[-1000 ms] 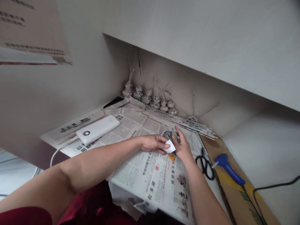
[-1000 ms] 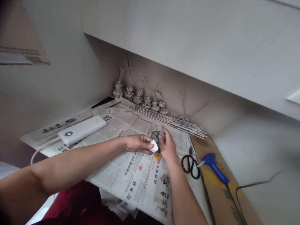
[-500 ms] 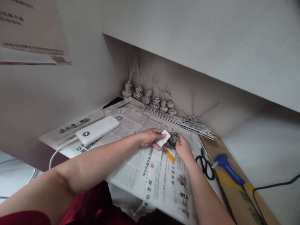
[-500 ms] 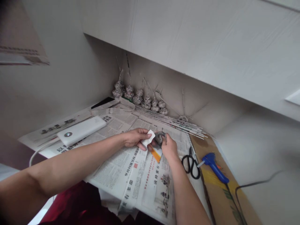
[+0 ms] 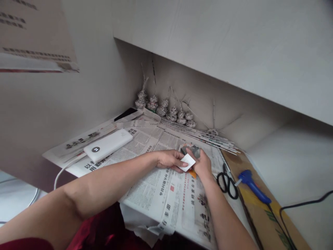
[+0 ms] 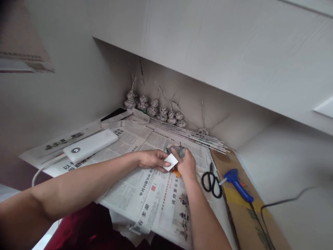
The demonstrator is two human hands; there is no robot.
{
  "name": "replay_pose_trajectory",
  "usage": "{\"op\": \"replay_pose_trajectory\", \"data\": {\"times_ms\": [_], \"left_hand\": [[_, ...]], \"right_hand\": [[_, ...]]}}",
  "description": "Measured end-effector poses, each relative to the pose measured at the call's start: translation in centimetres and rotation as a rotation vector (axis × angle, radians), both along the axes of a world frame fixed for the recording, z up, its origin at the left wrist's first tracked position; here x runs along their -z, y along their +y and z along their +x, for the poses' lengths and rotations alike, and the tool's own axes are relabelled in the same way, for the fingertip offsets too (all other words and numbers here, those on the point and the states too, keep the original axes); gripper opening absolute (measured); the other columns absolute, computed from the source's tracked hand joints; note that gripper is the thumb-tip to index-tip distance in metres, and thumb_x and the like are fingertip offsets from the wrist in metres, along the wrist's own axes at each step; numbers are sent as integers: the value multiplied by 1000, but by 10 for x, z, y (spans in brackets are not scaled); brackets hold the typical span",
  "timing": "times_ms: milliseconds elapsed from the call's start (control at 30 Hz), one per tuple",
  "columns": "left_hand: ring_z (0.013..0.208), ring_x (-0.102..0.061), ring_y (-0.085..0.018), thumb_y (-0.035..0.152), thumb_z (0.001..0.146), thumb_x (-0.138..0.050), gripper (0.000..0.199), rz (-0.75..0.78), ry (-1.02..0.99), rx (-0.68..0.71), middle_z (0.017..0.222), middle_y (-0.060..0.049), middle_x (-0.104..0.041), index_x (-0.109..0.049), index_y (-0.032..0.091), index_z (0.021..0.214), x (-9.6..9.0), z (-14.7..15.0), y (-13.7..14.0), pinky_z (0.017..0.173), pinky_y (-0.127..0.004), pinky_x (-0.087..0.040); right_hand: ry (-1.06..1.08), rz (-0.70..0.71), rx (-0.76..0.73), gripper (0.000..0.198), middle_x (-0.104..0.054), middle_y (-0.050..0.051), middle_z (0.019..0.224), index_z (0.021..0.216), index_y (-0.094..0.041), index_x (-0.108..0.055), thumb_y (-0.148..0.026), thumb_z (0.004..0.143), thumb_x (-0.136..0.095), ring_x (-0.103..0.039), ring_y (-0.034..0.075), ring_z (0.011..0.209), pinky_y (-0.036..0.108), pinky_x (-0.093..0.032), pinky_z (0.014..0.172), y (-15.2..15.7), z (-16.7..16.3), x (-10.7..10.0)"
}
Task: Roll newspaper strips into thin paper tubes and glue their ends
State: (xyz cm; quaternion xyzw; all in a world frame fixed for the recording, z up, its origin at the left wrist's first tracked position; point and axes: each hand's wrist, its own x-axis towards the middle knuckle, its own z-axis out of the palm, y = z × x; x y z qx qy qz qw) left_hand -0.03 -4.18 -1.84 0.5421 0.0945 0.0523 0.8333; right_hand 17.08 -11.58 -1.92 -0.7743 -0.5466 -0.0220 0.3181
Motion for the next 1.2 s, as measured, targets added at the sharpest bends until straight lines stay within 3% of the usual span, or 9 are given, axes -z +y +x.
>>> {"op": "replay_pose_trajectory", "data": {"times_ms": [133,200,367,567,733,867,933,1067,1200], "left_hand": [[90,-61,-14,29,65,-76,34,-15,-7,-21,94,-6,-66,-68,14,95,4,2,0,87,-30,-46],[89,-61,-16,30,66,-76,34,-21,-10,-46,94,-7,-66,-68,13,94,2,1,0,84,-33,-47],[86,-62,-17,34,69,-73,33,-8,-26,-80,93,-10,-65,-67,10,91,-3,-1,-1,83,-35,-48],[91,-62,-17,33,70,-73,33,-9,-27,-50,95,-9,-66,-67,11,93,2,2,0,86,-33,-46],[93,-60,-14,29,68,-75,31,-44,-31,-90,99,-7,-66,-68,14,94,6,5,0,88,-30,-45],[91,-61,-15,30,68,-74,30,-61,-14,-144,97,-7,-66,-68,13,92,6,6,0,85,-30,-47],[90,-61,-16,31,68,-74,31,-54,-18,-165,96,-8,-66,-68,12,92,5,6,0,83,-32,-49],[85,-64,-19,35,69,-73,36,-40,-41,-190,95,-12,-67,-67,9,93,0,4,-1,81,-35,-51],[78,-66,-19,37,71,-71,36,-29,-57,-202,86,-12,-68,-66,7,90,-7,1,-4,78,-35,-52]], "right_hand": [[-101,81,-197,42,-62,8,105,111,-20,-53,-28,70,-55,-56,23,94,32,-41,79,-1,3,1],[-128,74,-260,39,-62,6,104,107,-21,-56,-19,69,-51,-55,22,94,31,-40,80,1,5,4],[-172,-16,-38,18,-62,6,75,87,-18,-57,-26,80,-44,-54,20,71,29,-36,62,6,6,7],[-151,8,39,48,-63,10,78,86,-17,-59,-57,86,-34,-56,23,72,30,-36,62,2,1,0],[31,82,-72,53,-65,13,101,101,-16,-64,-42,92,-19,-56,25,98,38,-39,85,-1,5,-10],[-4,50,-187,38,-63,9,112,112,-20,-62,-27,80,-45,-55,26,106,41,-39,92,-2,12,-10],[-67,-16,-244,36,-65,7,107,105,-22,-66,-22,73,-50,-57,26,102,41,-41,90,-2,14,-8],[-115,-26,-127,21,-68,8,90,84,-20,-67,-20,70,-52,-60,25,87,37,-44,80,1,15,-2],[-151,115,-21,17,-65,11,88,86,-16,-61,-23,72,-53,-58,26,87,37,-43,80,7,17,3]]}}
